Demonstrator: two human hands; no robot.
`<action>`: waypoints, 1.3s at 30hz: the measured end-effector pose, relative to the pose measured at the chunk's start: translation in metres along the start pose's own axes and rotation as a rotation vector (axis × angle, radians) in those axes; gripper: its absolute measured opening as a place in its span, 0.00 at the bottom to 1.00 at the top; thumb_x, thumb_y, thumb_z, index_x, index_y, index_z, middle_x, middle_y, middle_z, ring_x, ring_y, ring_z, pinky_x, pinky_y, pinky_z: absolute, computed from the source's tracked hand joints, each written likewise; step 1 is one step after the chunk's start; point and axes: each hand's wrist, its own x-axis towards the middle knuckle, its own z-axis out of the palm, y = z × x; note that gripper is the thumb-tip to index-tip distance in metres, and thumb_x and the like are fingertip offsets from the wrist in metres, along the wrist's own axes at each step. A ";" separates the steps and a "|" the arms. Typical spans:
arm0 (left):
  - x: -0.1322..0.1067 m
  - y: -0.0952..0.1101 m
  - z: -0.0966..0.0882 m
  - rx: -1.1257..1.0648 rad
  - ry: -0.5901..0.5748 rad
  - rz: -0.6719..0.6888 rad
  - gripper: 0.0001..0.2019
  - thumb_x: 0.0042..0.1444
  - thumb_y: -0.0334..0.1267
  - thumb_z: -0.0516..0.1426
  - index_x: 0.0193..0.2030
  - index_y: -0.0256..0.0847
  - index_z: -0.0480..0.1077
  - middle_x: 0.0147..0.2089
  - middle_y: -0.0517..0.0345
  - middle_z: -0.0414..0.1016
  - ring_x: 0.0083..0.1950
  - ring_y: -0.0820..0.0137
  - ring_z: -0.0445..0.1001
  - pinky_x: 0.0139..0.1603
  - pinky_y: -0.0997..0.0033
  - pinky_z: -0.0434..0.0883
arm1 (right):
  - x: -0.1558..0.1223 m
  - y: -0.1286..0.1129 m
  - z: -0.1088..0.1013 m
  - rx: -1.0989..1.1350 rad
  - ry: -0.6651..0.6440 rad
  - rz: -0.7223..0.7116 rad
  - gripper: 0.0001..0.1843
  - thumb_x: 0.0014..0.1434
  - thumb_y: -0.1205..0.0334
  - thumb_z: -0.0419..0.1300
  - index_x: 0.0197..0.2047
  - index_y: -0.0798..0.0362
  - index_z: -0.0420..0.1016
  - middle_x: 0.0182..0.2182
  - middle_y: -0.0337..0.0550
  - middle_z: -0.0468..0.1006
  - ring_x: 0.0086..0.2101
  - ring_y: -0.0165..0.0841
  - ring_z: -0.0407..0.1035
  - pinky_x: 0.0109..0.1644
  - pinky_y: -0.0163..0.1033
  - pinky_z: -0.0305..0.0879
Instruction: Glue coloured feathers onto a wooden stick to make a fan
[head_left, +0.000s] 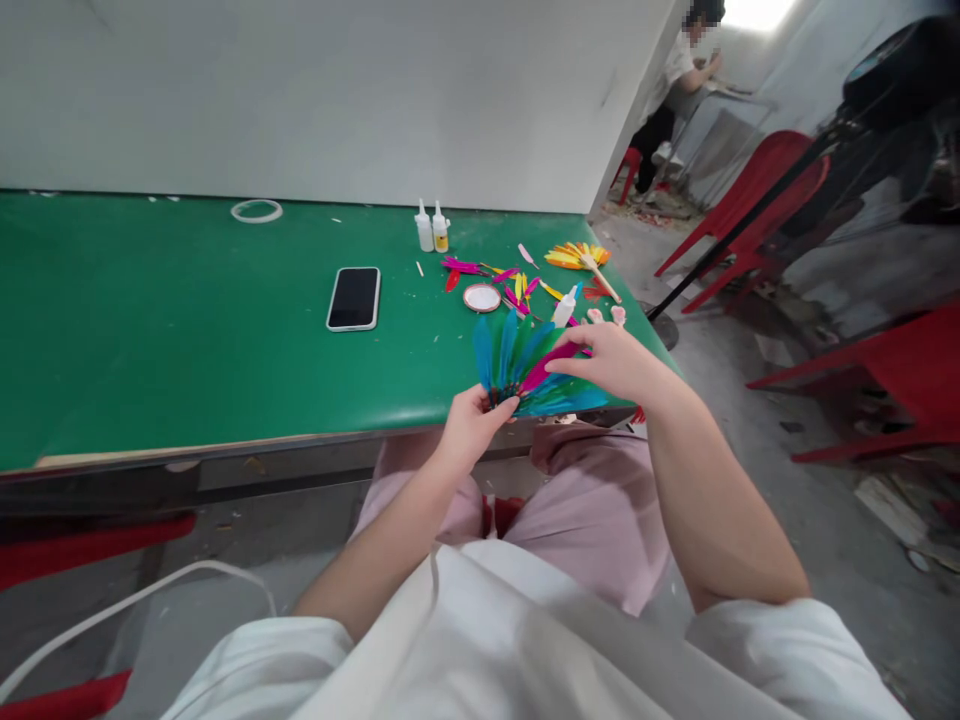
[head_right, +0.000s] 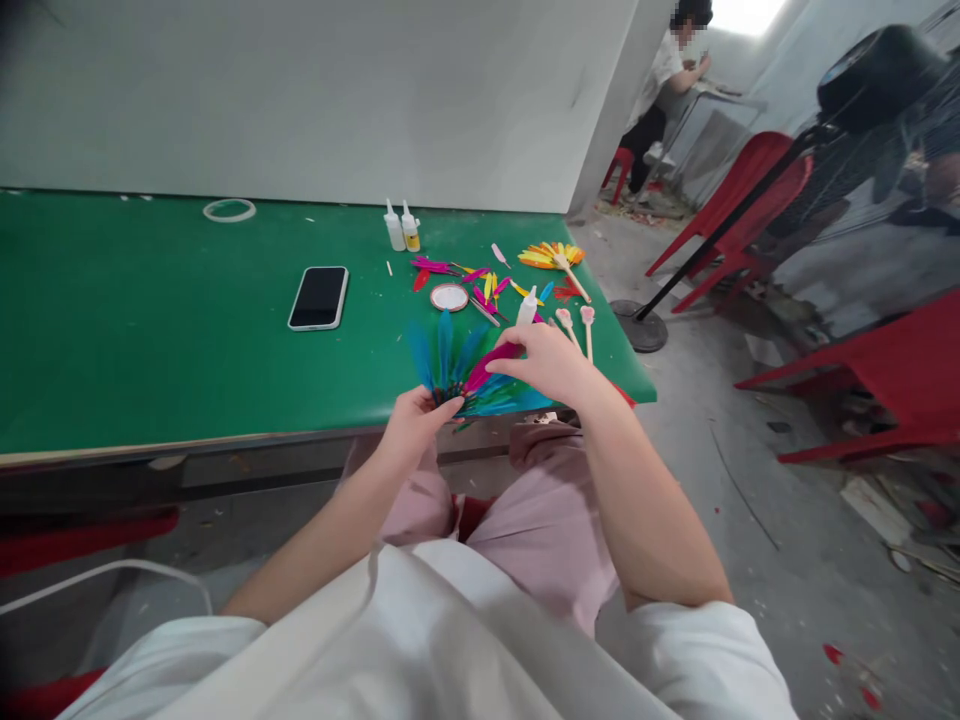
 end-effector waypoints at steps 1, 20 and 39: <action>0.000 -0.001 0.000 -0.004 -0.003 -0.001 0.14 0.39 0.43 0.66 0.30 0.35 0.73 0.28 0.60 0.75 0.28 0.74 0.71 0.32 0.71 0.71 | 0.000 0.001 0.001 0.013 -0.003 0.000 0.11 0.53 0.53 0.61 0.30 0.52 0.75 0.28 0.38 0.76 0.30 0.31 0.66 0.34 0.37 0.56; 0.003 -0.007 -0.006 -0.045 -0.049 -0.011 0.14 0.39 0.42 0.67 0.29 0.35 0.74 0.28 0.59 0.76 0.28 0.73 0.72 0.33 0.70 0.72 | -0.005 0.004 0.009 0.161 0.005 -0.001 0.12 0.53 0.51 0.60 0.28 0.51 0.75 0.25 0.40 0.77 0.32 0.37 0.70 0.37 0.41 0.65; 0.001 -0.005 -0.004 -0.119 -0.097 -0.092 0.12 0.40 0.40 0.67 0.32 0.37 0.75 0.33 0.57 0.79 0.31 0.73 0.73 0.34 0.73 0.71 | -0.009 -0.003 0.012 0.084 0.116 0.005 0.14 0.54 0.51 0.60 0.25 0.52 0.73 0.22 0.37 0.74 0.25 0.30 0.63 0.35 0.40 0.59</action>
